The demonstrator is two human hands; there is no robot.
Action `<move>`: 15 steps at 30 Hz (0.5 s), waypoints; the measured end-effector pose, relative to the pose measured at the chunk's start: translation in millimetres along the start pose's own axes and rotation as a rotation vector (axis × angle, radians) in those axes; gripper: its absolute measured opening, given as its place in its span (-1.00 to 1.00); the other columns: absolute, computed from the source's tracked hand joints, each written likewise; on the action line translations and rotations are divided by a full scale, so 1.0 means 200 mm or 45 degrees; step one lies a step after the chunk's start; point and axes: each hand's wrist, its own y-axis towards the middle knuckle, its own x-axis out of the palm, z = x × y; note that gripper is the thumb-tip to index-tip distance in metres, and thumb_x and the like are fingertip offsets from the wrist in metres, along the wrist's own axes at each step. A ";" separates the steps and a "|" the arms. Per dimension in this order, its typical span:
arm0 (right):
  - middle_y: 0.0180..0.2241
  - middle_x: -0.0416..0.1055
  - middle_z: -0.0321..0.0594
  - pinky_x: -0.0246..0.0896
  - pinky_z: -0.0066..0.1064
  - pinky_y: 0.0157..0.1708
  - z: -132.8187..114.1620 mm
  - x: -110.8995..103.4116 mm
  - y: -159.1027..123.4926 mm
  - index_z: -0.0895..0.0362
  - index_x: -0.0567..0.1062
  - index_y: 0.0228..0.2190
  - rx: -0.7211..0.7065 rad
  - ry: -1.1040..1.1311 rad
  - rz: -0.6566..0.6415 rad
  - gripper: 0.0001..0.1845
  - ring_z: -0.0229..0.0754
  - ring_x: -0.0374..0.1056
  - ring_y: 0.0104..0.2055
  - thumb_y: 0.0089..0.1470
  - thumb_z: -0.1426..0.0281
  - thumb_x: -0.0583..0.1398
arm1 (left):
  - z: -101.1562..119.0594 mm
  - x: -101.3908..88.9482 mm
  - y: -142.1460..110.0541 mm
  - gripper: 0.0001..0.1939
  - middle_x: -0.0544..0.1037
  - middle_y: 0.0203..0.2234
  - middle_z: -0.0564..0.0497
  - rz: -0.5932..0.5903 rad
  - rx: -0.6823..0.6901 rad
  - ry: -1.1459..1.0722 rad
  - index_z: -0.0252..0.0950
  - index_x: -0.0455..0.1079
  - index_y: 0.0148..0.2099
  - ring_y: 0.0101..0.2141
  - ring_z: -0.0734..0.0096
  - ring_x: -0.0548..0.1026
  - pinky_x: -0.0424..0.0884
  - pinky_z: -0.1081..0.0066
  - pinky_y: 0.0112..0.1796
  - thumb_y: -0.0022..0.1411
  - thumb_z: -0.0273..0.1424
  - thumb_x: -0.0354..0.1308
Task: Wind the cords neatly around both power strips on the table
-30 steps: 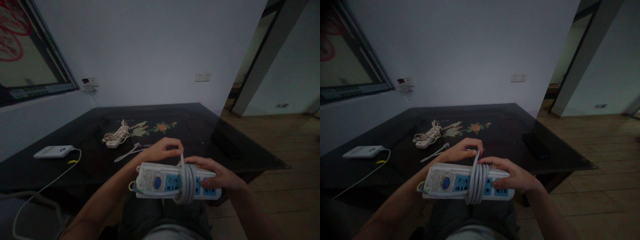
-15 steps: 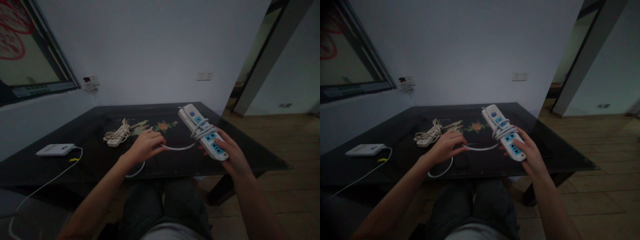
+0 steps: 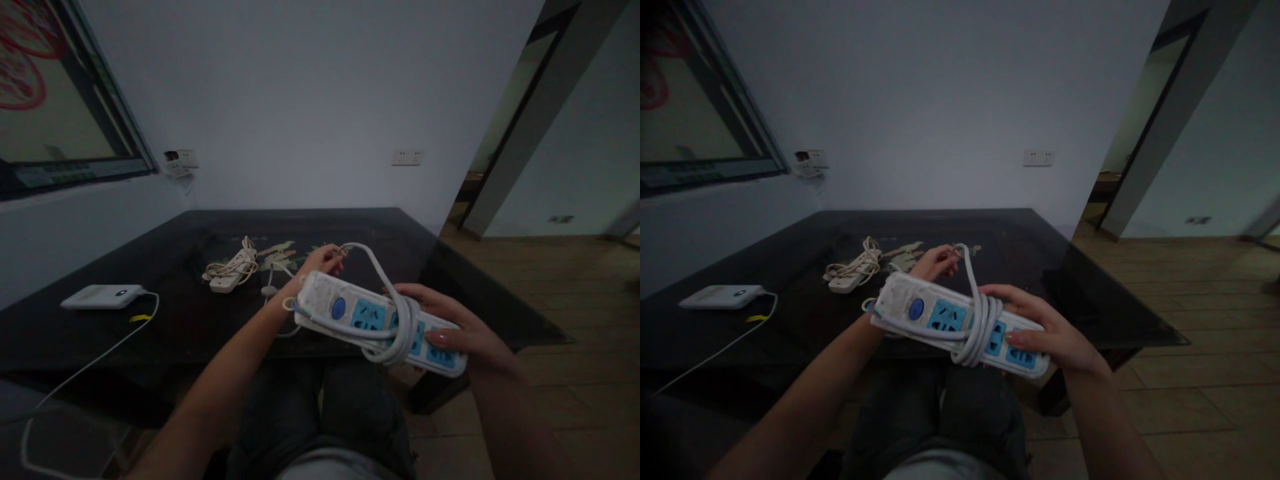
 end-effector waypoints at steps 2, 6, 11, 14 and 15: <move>-0.08 0.47 -0.14 0.38 -0.29 -0.22 0.02 -0.05 0.00 0.00 0.31 0.09 0.063 -0.111 -0.037 -0.38 -0.02 0.45 -0.12 -0.03 0.28 0.28 | -0.03 -0.06 0.03 -0.80 0.49 -0.44 -0.01 0.070 0.002 -0.138 -0.34 0.34 -0.21 -0.48 0.47 0.43 0.36 0.46 -0.43 0.20 -0.31 0.07; 0.02 0.41 -0.12 0.34 -0.25 -0.10 0.03 -0.15 0.01 0.03 0.31 0.10 0.113 -0.384 0.068 -0.38 0.01 0.39 -0.01 0.00 0.26 0.27 | -0.05 -0.19 0.00 -0.77 0.47 -0.43 0.02 0.205 0.027 -0.317 -0.32 0.33 -0.23 -0.47 0.50 0.42 0.37 0.46 -0.39 0.13 -0.27 0.12; -0.02 0.44 -0.12 0.41 -0.30 -0.27 0.06 -0.22 0.04 0.03 0.34 0.09 0.091 -0.490 0.472 -0.35 -0.03 0.46 -0.18 -0.06 0.21 0.30 | -0.01 -0.26 -0.16 -0.82 0.46 -0.40 0.02 0.229 0.184 -0.278 -0.31 0.40 -0.26 -0.38 0.43 0.41 0.33 0.43 -0.30 0.11 -0.32 0.16; -0.10 0.48 -0.11 0.43 -0.30 -0.39 0.07 -0.24 0.08 0.04 0.25 0.14 -0.027 -0.357 0.704 -0.27 -0.08 0.49 -0.33 -0.06 0.20 0.29 | 0.05 -0.25 -0.26 -0.85 0.46 -0.29 -0.04 0.029 0.409 0.073 -0.30 0.43 -0.23 -0.21 0.33 0.41 0.30 0.34 -0.15 0.21 -0.34 0.10; -0.10 0.48 -0.11 0.43 -0.30 -0.42 0.06 -0.24 0.10 0.03 0.23 0.15 -0.086 -0.304 0.758 -0.26 -0.08 0.49 -0.35 -0.05 0.20 0.29 | 0.06 -0.24 -0.29 -0.83 0.46 -0.25 -0.06 -0.077 0.458 0.211 -0.28 0.43 -0.19 -0.17 0.30 0.40 0.28 0.31 -0.11 0.22 -0.32 0.10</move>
